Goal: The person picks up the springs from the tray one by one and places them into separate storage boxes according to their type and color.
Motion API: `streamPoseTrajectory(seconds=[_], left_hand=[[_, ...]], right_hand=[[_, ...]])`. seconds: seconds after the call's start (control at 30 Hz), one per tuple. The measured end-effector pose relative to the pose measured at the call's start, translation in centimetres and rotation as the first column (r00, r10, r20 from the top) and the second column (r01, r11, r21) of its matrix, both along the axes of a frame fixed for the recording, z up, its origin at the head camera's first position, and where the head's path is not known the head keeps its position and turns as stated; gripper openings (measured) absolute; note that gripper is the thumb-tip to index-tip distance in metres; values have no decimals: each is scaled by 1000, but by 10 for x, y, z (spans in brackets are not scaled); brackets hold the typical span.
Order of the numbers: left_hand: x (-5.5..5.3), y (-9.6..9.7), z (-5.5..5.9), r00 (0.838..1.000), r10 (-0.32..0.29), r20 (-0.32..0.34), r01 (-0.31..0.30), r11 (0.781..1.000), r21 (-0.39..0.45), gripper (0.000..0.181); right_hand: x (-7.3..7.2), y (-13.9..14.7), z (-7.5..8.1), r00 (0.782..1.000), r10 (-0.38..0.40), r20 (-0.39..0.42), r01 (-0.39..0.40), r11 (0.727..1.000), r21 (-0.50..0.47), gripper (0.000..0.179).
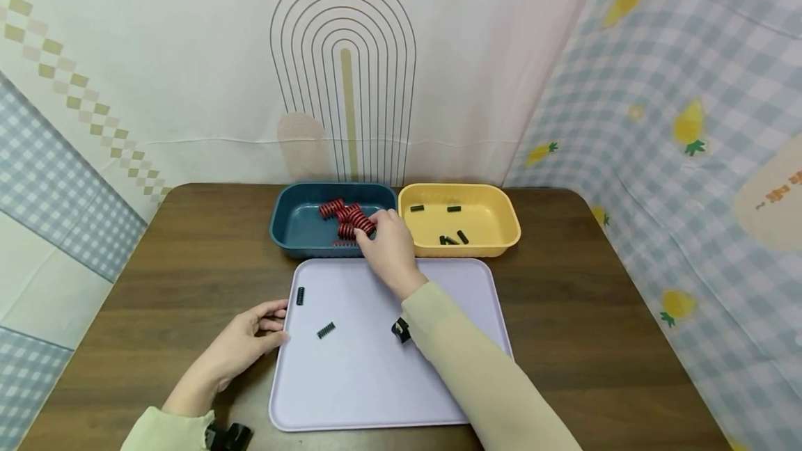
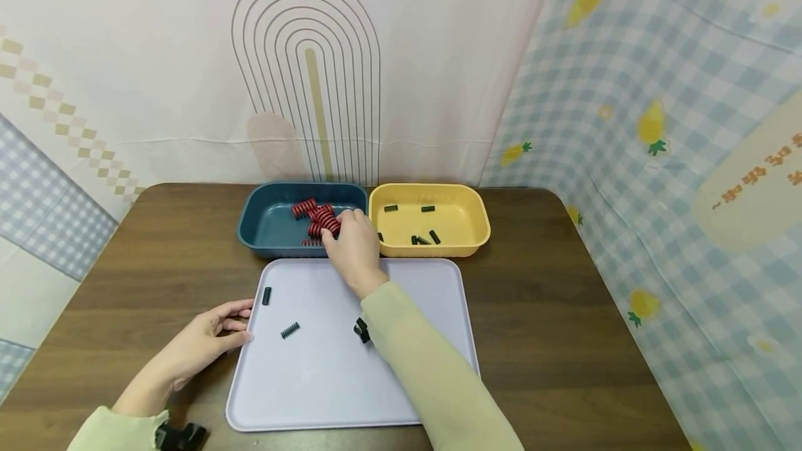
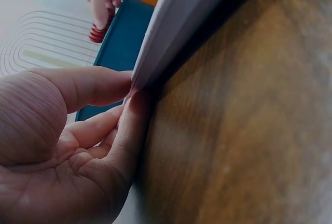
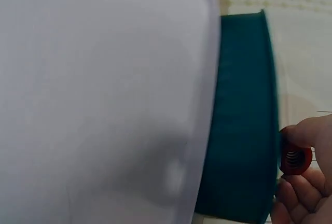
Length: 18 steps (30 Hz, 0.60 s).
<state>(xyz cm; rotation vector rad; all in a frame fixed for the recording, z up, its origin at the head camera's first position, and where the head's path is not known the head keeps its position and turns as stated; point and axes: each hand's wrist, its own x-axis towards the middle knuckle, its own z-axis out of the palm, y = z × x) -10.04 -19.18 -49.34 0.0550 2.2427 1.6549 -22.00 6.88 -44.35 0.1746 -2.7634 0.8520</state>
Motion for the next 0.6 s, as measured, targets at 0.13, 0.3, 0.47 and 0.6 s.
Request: streamPoseTrajectory(seconds=[0.13,0.3,0.47,0.6], left_hand=[[0,0,-1,1000,-2,8,2,1000,2,60],[-1,1,1,1000,3,26,-3,1000,-14,60],[-1,0,1,1000,-1,22,1,1000,-16,60],[-1,-1,0,1000,-2,20,2,1000,-6,60]], right_hand=[[-8,-2,-2,1000,-21,-19,24,981,194,31],[-15,-4,-6,999,-43,-19,46,957,285,32],[-19,-5,-9,999,-52,-13,54,957,284,32],[-21,-5,-10,998,-58,4,55,961,271,32]])
